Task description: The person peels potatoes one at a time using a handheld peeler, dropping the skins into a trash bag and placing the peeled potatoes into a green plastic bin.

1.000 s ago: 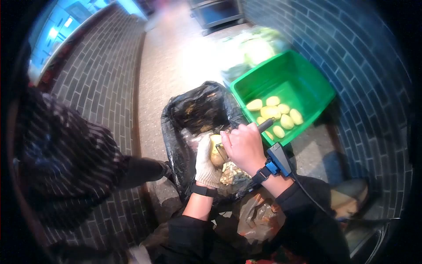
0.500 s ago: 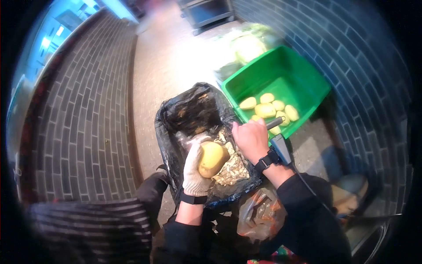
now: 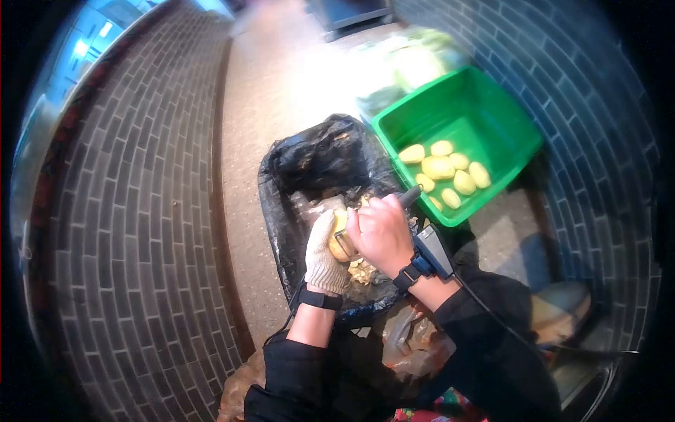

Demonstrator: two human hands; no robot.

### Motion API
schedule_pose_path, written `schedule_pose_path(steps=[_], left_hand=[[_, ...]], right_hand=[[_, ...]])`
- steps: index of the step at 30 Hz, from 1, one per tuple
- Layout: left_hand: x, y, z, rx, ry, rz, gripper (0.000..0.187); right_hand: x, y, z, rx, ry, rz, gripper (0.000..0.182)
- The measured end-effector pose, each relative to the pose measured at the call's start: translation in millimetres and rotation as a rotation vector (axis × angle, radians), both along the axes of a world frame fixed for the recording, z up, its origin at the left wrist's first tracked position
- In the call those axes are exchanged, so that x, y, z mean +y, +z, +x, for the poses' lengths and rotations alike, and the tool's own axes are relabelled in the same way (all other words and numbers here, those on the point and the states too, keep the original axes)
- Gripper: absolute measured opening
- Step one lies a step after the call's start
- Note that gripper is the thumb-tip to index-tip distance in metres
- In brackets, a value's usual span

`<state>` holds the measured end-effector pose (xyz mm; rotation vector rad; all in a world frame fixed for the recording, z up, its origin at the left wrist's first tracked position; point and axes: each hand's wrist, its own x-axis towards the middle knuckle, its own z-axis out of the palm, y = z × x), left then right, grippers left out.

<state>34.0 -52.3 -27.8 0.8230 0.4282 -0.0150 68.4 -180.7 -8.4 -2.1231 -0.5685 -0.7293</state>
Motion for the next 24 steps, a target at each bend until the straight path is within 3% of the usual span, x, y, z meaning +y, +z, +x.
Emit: schedule_pose_path(steps=[7,9,13,15,19,21,22,24], left_hand=[[15.5,9.8,-2.1,-0.043,-0.042,0.016,0.028],[19.0,11.7,-9.1,-0.028,-0.059,0.007,0.029],[22.3,23.6,-18.6,-0.088,-0.098,0.039,0.041],[27.5,29.0,-22.8,-0.090,-0.133,-0.058,0.047],[26.6,47.5,-29.4,-0.111,-0.167,-0.016,0.056],[23.8,46.8,-23.5,0.126,0.053,-0.083,0.057],[39.8,37.6,-24.9,0.108,-0.037,-0.200,0.044],[36.1,33.8,-18.9,0.141,0.039,-0.132,0.048]], right_hand=[[2.8,-10.4,12.8,-0.065,0.002,0.069,0.036],[-3.1,-13.5,21.0,-0.044,-0.141,-0.030,0.037],[-5.8,-19.8,22.3,-0.027,-0.144,-0.085,0.042],[-17.5,-24.2,23.2,0.070,-0.205,-0.370,0.045],[-14.3,-17.6,23.3,0.150,-0.190,-0.295,0.046],[-7.7,-4.5,16.4,0.137,-0.140,-0.259,0.046],[-4.3,3.7,12.2,0.161,-0.108,-0.214,0.045],[2.1,14.7,4.3,0.186,-0.047,-0.163,0.043]])
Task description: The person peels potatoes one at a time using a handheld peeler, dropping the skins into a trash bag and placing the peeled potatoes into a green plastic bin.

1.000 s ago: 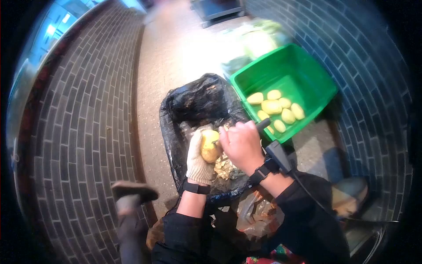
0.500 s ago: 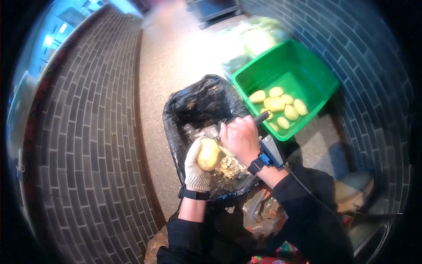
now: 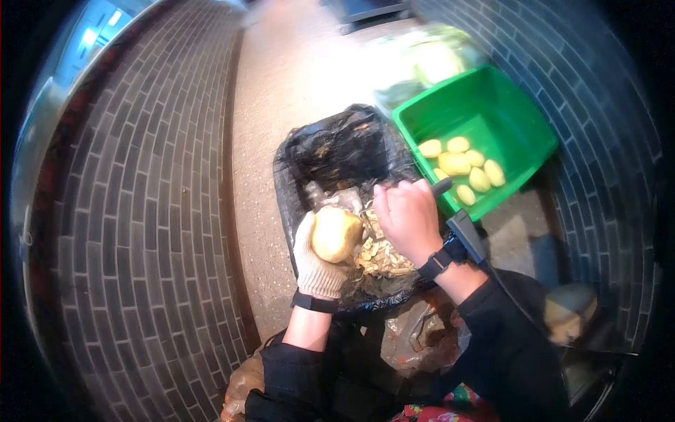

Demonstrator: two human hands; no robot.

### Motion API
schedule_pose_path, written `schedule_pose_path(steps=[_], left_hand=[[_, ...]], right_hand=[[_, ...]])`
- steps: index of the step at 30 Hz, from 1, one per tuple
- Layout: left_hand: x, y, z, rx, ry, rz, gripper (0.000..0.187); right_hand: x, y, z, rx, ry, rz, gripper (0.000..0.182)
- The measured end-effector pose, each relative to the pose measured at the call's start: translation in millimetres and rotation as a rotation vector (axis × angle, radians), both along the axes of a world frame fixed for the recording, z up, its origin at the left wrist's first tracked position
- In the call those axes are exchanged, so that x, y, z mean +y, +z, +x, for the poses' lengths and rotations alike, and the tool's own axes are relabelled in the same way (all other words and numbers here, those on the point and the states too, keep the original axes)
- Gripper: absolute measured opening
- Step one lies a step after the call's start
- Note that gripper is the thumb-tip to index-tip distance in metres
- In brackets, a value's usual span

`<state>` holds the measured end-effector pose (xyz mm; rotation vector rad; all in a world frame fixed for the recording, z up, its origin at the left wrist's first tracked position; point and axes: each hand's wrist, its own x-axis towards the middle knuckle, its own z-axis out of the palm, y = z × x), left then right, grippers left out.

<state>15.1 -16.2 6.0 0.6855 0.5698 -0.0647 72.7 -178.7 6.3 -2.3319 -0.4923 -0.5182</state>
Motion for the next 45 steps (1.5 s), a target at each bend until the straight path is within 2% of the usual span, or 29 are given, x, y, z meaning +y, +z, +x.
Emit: schedule_pose_path(steps=[2,5,12,17,18,19,21,25,29,31,32,37,40,43,45], left_hand=[[-1.8,-8.3,3.6,0.014,0.076,0.097,0.050],[-6.9,-15.8,2.5,0.001,0.122,0.050,0.047],[-8.8,-24.9,4.8,-0.016,0.057,-0.009,0.044],[-9.5,-16.1,-3.3,0.005,0.043,0.128,0.048],[-9.1,-5.9,-6.8,-0.020,0.002,0.038,0.043],[-9.8,1.8,-9.5,-0.046,-0.036,-0.053,0.037],[-10.9,4.6,-8.4,-0.086,-0.014,-0.030,0.041],[4.0,-12.5,-0.5,-0.061,0.058,0.006,0.043],[1.4,-20.2,1.5,-0.026,0.066,-0.104,0.043],[-4.5,-22.5,1.2,-0.041,0.063,-0.085,0.042],[-7.5,-23.2,1.3,-0.039,0.061,-0.086,0.042],[-17.7,-19.5,1.3,0.005,0.039,-0.111,0.041],[-13.7,-17.5,1.3,0.026,0.040,-0.003,0.051],[-20.4,0.1,-7.4,-0.046,-0.010,-0.012,0.050],[-17.4,-7.6,-5.3,-0.049,0.011,-0.023,0.046]], right_hand=[[11.7,1.1,-9.0,-0.036,0.039,0.044,0.042],[29.2,-5.0,-22.1,-0.105,0.081,0.172,0.037],[25.6,-18.3,-12.2,-0.204,0.134,0.216,0.032],[10.6,-39.4,12.4,-0.226,-0.065,0.014,0.040],[7.3,-41.7,16.7,-0.216,-0.120,-0.100,0.044],[3.0,-43.8,16.6,-0.216,-0.122,-0.102,0.044],[-2.6,-47.7,16.6,-0.128,-0.154,-0.126,0.043],[-1.8,-28.2,4.3,-0.069,-0.046,-0.046,0.044],[6.8,-15.0,-16.5,-0.038,0.052,-0.025,0.039],[15.3,-18.0,-25.7,-0.121,0.121,0.121,0.033],[15.3,-18.1,-29.7,-0.122,0.141,0.114,0.029],[9.9,-26.7,-19.8,-0.199,0.171,0.191,0.029],[-0.6,-34.6,-0.4,-0.180,0.009,0.064,0.034],[-21.1,-42.8,21.6,-0.106,-0.134,-0.139,0.037],[-22.5,-41.5,16.2,-0.098,-0.110,-0.104,0.037]])
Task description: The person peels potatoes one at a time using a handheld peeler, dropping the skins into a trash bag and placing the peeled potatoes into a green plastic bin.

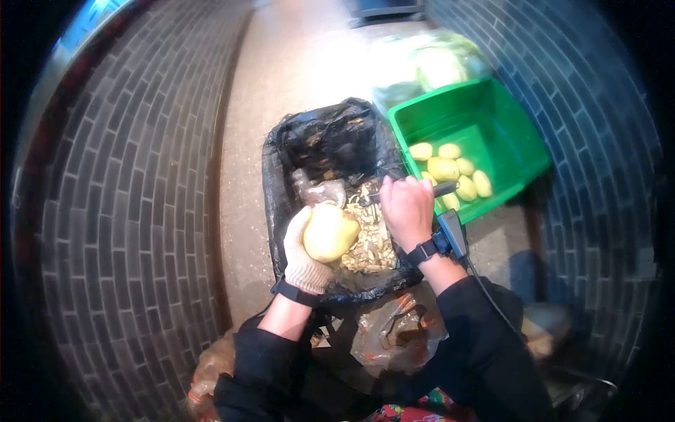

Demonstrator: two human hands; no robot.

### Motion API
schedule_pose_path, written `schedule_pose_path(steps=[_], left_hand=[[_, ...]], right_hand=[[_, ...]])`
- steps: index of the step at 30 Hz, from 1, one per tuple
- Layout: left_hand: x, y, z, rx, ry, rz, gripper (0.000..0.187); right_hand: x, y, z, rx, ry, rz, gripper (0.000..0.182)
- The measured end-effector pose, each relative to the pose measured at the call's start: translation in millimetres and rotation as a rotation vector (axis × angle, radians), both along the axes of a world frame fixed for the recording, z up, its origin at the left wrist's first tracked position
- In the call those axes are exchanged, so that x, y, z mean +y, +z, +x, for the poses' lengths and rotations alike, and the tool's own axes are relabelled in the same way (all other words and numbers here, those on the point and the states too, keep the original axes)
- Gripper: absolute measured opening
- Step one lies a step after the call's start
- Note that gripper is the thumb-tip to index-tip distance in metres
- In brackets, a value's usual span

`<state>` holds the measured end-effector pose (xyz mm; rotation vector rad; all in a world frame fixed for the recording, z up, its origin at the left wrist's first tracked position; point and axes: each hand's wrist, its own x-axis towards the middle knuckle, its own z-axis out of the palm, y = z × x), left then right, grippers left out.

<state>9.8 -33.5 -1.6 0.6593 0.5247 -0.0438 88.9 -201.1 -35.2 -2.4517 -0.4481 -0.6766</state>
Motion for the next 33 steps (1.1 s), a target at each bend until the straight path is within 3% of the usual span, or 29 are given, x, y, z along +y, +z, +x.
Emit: schedule_pose_path(steps=[5,9,12,14,17,21,24,26,28,31,33], left_hand=[[8.7,-3.8,6.4,0.044,0.044,-0.075,0.042],[7.5,-3.1,7.7,0.011,0.000,-0.037,0.052],[4.6,-8.4,7.2,0.023,0.030,-0.123,0.043],[3.5,-15.7,7.4,0.027,0.028,-0.098,0.044],[-0.3,-18.0,10.3,0.077,0.011,0.009,0.055],[-6.3,-11.2,9.8,0.029,0.040,0.047,0.055],[-6.0,-14.3,5.5,-0.004,-0.006,-0.034,0.054],[-2.7,-26.4,2.1,-0.033,-0.171,-0.085,0.053],[-10.1,-18.8,2.4,-0.025,-0.131,0.021,0.055],[-2.8,-7.4,-3.1,-0.178,-0.380,0.018,0.060],[-4.7,-12.1,-4.2,-0.172,-0.382,0.137,0.063]], right_hand=[[9.1,16.2,-18.2,0.045,0.120,0.046,0.038],[10.2,21.5,-18.4,0.045,0.127,0.104,0.040],[5.5,26.9,-16.2,0.142,0.139,0.184,0.043],[-0.3,27.1,-13.9,0.274,0.139,0.182,0.047],[-3.7,25.9,-13.4,0.272,0.149,0.159,0.049],[-3.3,25.0,-15.9,0.303,0.161,0.140,0.049],[-2.3,20.0,-16.3,0.316,0.160,0.129,0.050],[-3.0,19.1,-16.4,0.281,0.144,0.147,0.048],[-9.6,22.3,-10.2,0.190,0.156,0.091,0.046],[-16.8,21.4,-4.6,0.066,0.184,0.047,0.044],[-20.6,21.1,-2.5,0.030,0.197,0.060,0.043]])
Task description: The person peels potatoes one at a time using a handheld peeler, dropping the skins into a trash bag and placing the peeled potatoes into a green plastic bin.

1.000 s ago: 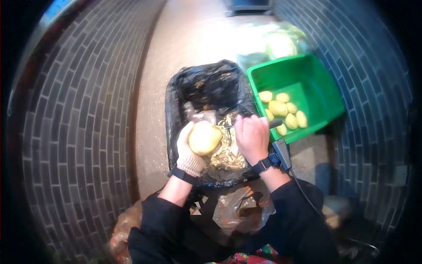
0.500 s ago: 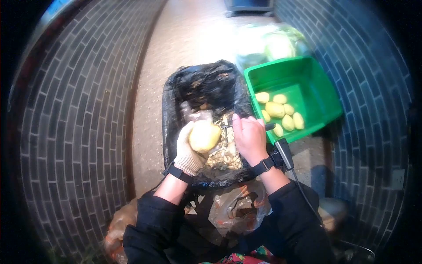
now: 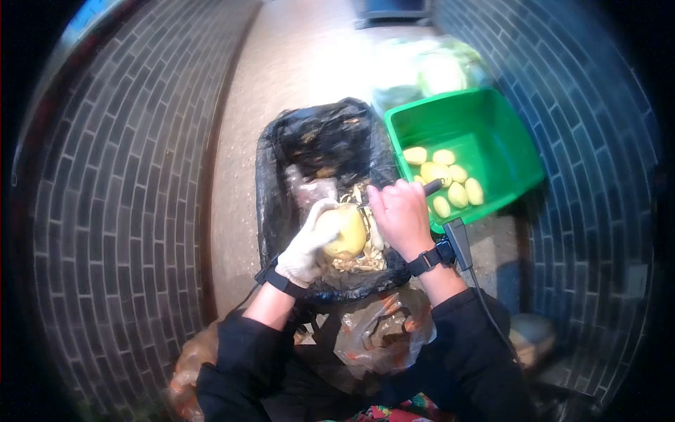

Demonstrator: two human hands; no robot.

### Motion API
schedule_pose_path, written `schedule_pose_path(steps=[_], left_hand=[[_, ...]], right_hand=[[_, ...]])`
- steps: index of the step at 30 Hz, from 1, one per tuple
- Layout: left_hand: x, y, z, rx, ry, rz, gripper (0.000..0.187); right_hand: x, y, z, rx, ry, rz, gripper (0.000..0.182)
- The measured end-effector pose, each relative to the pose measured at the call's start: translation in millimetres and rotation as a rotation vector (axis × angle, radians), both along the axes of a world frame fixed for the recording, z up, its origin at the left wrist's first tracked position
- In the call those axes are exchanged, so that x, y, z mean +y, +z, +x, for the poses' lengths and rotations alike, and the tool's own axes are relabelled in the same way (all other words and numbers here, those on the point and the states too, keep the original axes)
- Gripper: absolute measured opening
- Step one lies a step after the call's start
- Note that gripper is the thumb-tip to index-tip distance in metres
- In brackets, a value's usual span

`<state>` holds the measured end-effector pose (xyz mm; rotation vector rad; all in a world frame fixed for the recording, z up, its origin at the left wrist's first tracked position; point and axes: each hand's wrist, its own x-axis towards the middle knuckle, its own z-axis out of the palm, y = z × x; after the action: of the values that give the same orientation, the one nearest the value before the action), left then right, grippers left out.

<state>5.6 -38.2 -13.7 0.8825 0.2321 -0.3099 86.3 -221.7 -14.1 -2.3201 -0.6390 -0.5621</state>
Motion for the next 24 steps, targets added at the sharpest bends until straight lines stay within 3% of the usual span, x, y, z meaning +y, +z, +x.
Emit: schedule_pose_path(steps=[3,5,6,12,15,17,20,22,24], left_hand=[[0.9,0.3,1.2,-0.091,-0.004,0.249,0.075],[-2.3,14.1,3.5,-0.262,-0.069,0.758,0.075],[-0.5,8.3,7.2,-0.307,-0.056,0.819,0.074],[0.9,7.1,8.1,-0.341,-0.091,1.042,0.071],[8.2,0.1,7.7,-0.298,-0.115,0.918,0.071],[11.0,6.0,8.0,-0.296,-0.122,0.911,0.071],[11.5,24.2,4.0,-0.343,-0.134,0.895,0.071],[12.9,26.1,5.8,-0.400,-0.148,0.886,0.070],[16.9,19.9,4.4,-0.484,-0.054,1.038,0.070]], right_hand=[[0.4,4.0,-0.4,0.025,0.019,-0.008,0.043],[2.2,7.4,-2.6,0.064,0.006,0.001,0.042],[3.7,8.4,-4.0,0.070,-0.010,0.009,0.042],[17.3,0.8,-8.5,-0.032,0.117,0.053,0.039],[17.5,-8.4,-2.5,-0.057,0.077,0.117,0.040],[18.1,-12.9,1.0,-0.054,0.038,0.095,0.041],[11.3,-19.6,12.6,-0.100,-0.178,-0.203,0.044],[2.6,-22.2,15.1,-0.009,-0.188,-0.199,0.044],[5.0,-15.7,10.6,0.098,-0.154,-0.160,0.046]])
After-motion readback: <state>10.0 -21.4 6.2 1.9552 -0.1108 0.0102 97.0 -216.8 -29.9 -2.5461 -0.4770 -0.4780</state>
